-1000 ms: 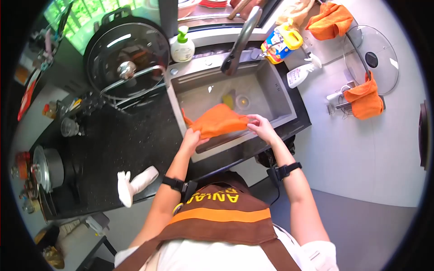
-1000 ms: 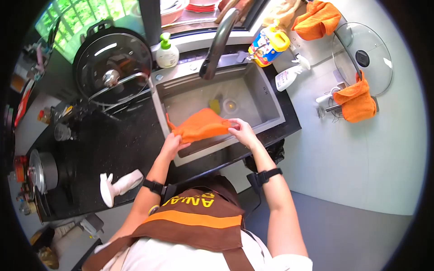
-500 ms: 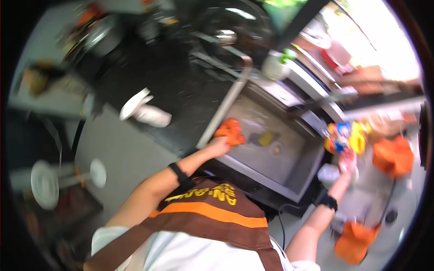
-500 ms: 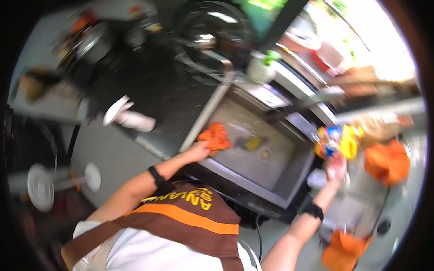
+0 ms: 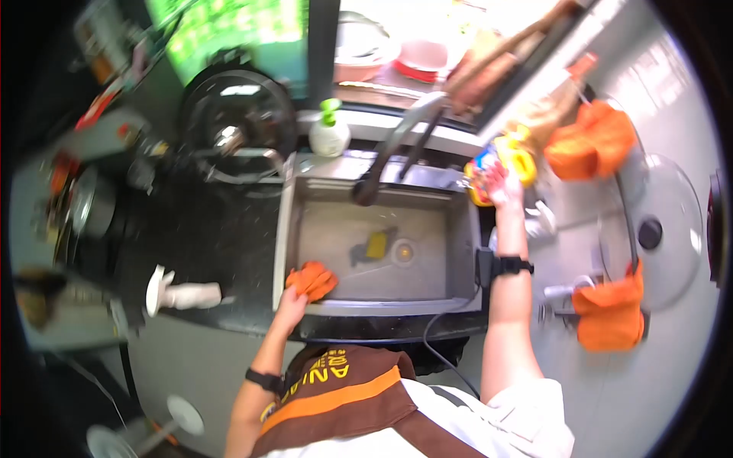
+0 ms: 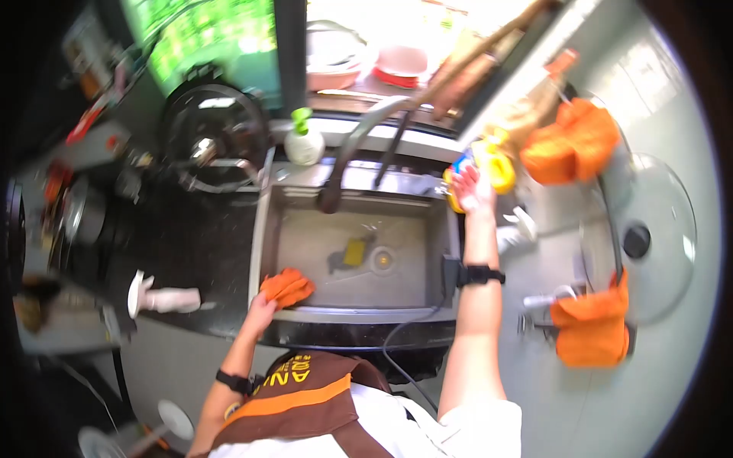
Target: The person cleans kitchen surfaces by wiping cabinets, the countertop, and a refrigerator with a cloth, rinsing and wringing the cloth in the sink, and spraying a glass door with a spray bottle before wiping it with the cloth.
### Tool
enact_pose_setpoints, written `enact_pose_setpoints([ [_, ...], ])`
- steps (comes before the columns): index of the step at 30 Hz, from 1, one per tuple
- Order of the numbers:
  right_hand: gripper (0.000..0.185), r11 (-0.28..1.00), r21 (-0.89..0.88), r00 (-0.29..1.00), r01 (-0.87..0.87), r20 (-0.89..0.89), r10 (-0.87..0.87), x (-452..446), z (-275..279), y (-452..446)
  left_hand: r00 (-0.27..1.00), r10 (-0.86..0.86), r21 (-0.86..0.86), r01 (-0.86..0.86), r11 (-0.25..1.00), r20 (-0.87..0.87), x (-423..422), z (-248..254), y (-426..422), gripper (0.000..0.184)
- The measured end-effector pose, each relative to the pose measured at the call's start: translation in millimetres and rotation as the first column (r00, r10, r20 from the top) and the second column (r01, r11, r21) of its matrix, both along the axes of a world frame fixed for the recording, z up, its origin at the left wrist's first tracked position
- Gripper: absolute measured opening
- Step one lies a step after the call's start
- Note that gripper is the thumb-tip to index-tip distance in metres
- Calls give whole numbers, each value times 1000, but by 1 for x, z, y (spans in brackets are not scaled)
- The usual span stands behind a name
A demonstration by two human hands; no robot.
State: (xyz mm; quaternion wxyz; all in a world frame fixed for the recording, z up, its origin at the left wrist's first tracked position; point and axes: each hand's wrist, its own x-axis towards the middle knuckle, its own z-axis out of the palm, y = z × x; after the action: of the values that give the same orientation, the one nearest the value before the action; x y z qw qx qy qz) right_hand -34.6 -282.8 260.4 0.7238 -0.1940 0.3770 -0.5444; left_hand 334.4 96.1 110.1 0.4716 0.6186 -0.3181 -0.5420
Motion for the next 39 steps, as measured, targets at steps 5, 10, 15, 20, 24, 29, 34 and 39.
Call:
enact_pose_setpoints([
  [5,43,976,48,952,212,-236,-195,-27,25,-61,981,-55,157,26,987,184,3,-51,3,40],
  [10,35,975,-222,858,23,-496,-133,-39,26,-82,990,27,103,-42,994,138,-13,-42,7,34],
  [15,49,819,-444,690,-363,-719,-84,-20,58,-24,899,-20,-21,33,999,438,-24,-50,9,21],
  [20,50,950,-212,642,-228,-767,-17,-17,57,-60,901,-50,165,-24,986,430,-26,-33,8,14],
  [24,52,973,-161,615,-164,-788,-26,-21,58,-69,902,-60,216,-37,976,427,-29,-28,3,19],
  [29,54,977,-139,625,-160,-780,-8,-44,50,-91,875,-7,143,-72,987,485,-37,-55,-15,13],
  [34,72,959,-163,583,-233,-813,3,-37,43,-73,973,221,18,-223,975,71,-38,-49,-36,25],
  [39,59,984,75,493,-163,-858,146,-87,26,-113,618,367,138,-387,912,-695,-22,-20,-49,33],
])
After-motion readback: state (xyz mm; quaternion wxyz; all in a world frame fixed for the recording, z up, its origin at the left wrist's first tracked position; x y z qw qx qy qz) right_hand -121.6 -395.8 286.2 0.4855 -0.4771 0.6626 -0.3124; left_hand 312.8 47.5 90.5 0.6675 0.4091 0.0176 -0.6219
